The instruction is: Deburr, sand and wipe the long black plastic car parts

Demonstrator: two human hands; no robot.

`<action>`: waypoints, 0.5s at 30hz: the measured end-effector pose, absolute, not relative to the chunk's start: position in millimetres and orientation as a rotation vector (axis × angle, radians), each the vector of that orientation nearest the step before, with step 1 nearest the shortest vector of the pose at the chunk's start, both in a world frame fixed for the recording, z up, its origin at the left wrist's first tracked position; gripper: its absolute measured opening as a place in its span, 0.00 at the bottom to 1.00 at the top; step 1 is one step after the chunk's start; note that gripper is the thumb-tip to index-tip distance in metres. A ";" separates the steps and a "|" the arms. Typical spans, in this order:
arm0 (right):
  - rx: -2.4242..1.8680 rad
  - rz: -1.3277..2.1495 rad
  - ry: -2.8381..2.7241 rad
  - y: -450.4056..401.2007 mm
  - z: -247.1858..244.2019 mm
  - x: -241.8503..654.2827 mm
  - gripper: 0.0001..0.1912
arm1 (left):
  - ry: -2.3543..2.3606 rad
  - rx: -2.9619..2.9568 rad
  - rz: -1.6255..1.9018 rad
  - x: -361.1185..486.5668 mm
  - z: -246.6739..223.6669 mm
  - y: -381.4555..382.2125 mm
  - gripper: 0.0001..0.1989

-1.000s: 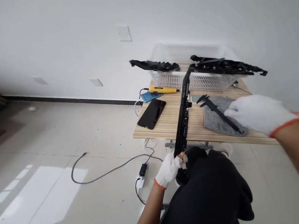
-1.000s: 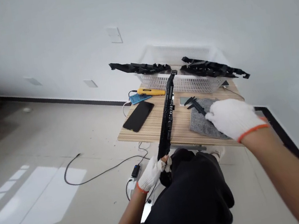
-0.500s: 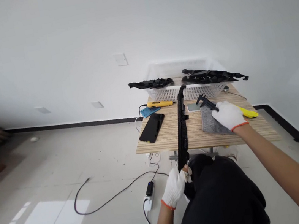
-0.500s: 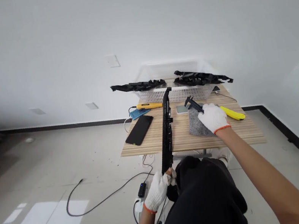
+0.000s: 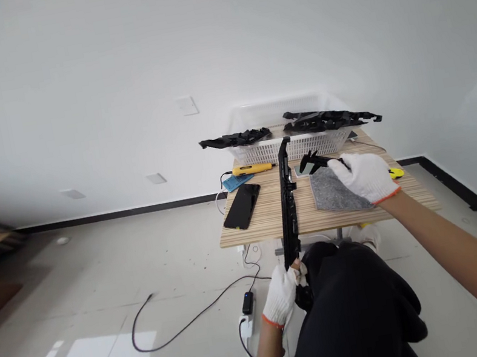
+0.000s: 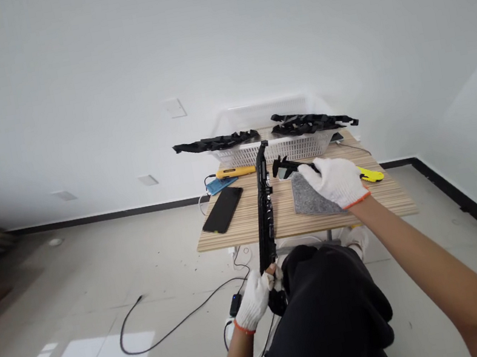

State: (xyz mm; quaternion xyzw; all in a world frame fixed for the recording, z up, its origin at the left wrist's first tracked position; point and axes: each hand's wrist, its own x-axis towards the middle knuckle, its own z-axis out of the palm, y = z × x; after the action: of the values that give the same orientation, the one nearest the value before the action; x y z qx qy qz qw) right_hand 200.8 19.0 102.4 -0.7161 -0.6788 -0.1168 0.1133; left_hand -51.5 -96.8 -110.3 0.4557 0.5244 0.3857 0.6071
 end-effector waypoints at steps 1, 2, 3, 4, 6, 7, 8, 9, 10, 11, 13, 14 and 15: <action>-2.108 -0.317 -1.989 19.5 106.9 197.6 0.33 | 1.214 1.058 0.896 -51.7 -111.7 -96.6 0.33; -2.110 -0.291 -2.006 20.7 110.7 194.4 0.35 | 1.221 1.063 0.904 -52.1 -113.7 -96.4 0.33; -2.110 -0.279 -2.033 22.7 113.4 191.1 0.36 | 1.233 1.065 0.913 -52.7 -116.2 -96.0 0.33; -2.111 -0.279 -2.066 25.5 114.9 187.9 0.36 | 1.245 1.065 0.918 -53.5 -119.0 -95.6 0.33; -2.112 -0.310 -2.108 33.0 114.5 182.2 0.34 | 1.258 1.063 0.923 -55.4 -124.1 -94.9 0.33; -2.110 -0.336 -2.103 37.7 112.9 179.8 0.33 | 1.257 1.067 0.925 -56.4 -126.0 -94.6 0.32; -2.107 -0.361 -2.084 42.8 110.8 177.8 0.32 | 1.253 1.076 0.927 -57.3 -127.3 -94.4 0.31; -2.099 -0.377 -2.069 48.1 108.5 176.0 0.32 | 1.254 1.087 0.933 -58.1 -127.7 -94.3 0.31; -2.084 -0.390 -2.066 53.5 106.3 174.4 0.31 | 1.260 1.101 0.938 -58.8 -127.4 -94.3 0.30; -2.066 -0.405 -2.069 58.8 104.5 172.9 0.30 | 1.266 1.118 0.937 -59.2 -126.3 -94.3 0.29; -2.029 -0.417 -2.108 68.0 102.1 170.1 0.28 | 1.266 1.155 0.921 -59.6 -122.6 -94.5 0.28; -2.012 -0.418 -2.132 71.7 101.3 168.8 0.28 | 1.261 1.169 0.912 -59.6 -120.5 -94.5 0.27; -1.994 -0.421 -2.156 74.9 100.4 167.9 0.27 | 1.257 1.178 0.904 -59.5 -118.5 -94.6 0.27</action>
State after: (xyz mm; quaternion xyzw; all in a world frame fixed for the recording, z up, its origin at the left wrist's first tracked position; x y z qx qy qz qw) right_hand 167.9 74.9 100.4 -0.6696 -0.7239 -0.1413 0.0874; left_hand -59.5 -94.6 -118.5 0.5003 0.5340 0.3841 0.5630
